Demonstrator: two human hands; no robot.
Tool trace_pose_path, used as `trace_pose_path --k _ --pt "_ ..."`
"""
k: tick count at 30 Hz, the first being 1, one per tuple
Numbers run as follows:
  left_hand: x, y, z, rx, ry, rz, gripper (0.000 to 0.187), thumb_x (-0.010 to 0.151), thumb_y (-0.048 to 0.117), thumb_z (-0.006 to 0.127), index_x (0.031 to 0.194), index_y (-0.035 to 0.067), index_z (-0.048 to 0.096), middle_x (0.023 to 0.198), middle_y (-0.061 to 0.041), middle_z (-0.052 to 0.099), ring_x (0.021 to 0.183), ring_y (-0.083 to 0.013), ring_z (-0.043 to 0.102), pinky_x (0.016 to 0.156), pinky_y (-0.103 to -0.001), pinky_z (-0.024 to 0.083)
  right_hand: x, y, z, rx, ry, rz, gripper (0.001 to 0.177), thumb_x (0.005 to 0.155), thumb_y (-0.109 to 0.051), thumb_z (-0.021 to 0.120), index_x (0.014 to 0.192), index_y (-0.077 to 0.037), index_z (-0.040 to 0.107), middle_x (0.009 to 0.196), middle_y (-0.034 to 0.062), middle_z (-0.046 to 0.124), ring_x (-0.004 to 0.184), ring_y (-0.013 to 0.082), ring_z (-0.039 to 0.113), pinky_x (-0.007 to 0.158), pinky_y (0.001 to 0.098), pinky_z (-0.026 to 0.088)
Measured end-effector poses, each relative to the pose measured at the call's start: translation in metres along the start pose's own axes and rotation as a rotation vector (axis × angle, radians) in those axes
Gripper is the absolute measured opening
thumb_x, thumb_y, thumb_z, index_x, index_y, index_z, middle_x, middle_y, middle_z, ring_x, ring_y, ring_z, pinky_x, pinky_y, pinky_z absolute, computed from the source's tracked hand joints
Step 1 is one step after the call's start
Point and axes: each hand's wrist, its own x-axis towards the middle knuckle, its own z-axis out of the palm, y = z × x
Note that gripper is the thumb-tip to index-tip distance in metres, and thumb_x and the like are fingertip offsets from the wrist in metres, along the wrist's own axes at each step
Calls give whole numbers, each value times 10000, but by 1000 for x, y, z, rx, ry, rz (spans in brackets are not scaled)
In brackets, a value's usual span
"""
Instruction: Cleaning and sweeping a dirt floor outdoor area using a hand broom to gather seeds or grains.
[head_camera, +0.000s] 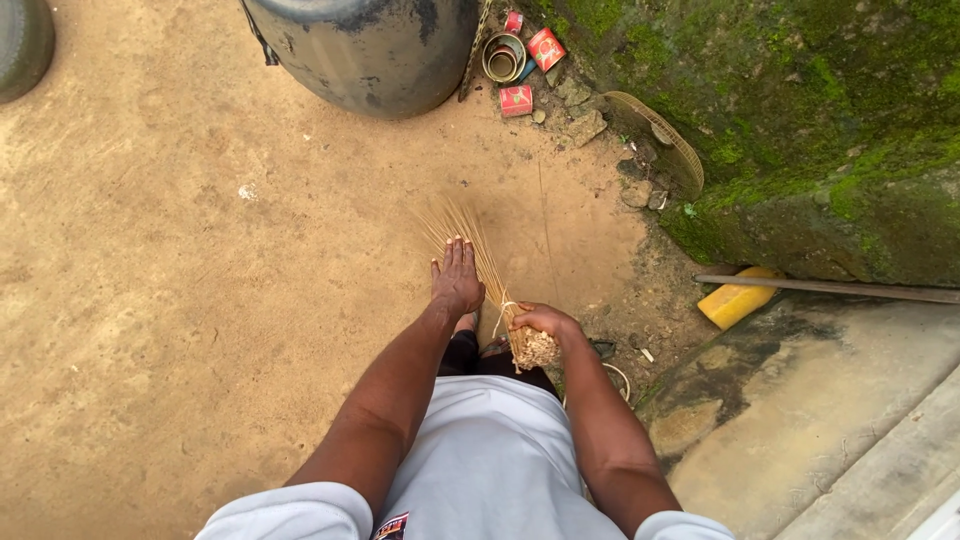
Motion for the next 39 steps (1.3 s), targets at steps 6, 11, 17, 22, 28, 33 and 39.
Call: trace_pose_path --k 6,11,17,22,28,33,39 --pt "5 1 -2 8 -22 -21 922 987 329 566 1650 94 -31 1743 -87 -78 1602 -271 -76 1285 -539 84 -95 -51 -49 -110 95 86 965 743 -322 766 1614 -309 350 1586 92 504 1452 295 498 1251 543 265" --pt "7 4 -3 4 2 -29 915 1005 364 555 1648 84 -32 1744 -100 -65 1605 -277 -66 1285 -541 97 -49 7 -112 -18 228 -4 1000 748 -335 799 1620 -255 316 1636 105 411 1471 336 443 1241 555 312" --pt "14 1 2 -49 18 -97 906 1006 358 561 1648 86 -17 1740 -102 -60 1603 -284 -67 1283 -546 89 -1 16 -131 242 344 39 916 782 -353 772 1582 -183 360 1626 193 409 1502 371 383 1190 652 305" --pt "11 17 -4 -117 40 -129 920 989 337 584 1652 71 5 1742 -113 -41 1606 -291 -59 1286 -547 92 7 -3 -116 165 279 87 722 780 -360 724 1454 -126 616 1579 222 495 1486 382 416 1162 677 330" --pt "31 37 2 -145 62 -158 922 972 314 586 1649 80 5 1745 -98 -47 1607 -271 -55 1286 -545 84 24 -21 -110 -114 -30 44 887 731 -312 800 1546 -225 463 1618 145 440 1522 343 336 1214 607 249" --pt "34 50 -2 -188 97 -175 917 980 331 577 1647 74 4 1743 -103 -33 1606 -287 -51 1289 -548 90 -3 -42 -147 -326 -171 -103 942 711 -362 775 1577 -230 430 1527 203 639 1435 336 531 1226 480 350" --pt "36 61 -2 -213 95 -226 913 985 328 573 1646 77 -4 1741 -107 -47 1605 -286 -63 1283 -548 88 -50 -45 -205 -338 61 -55 992 732 -364 815 1611 -327 356 1613 130 444 1478 329 439 1247 502 283"
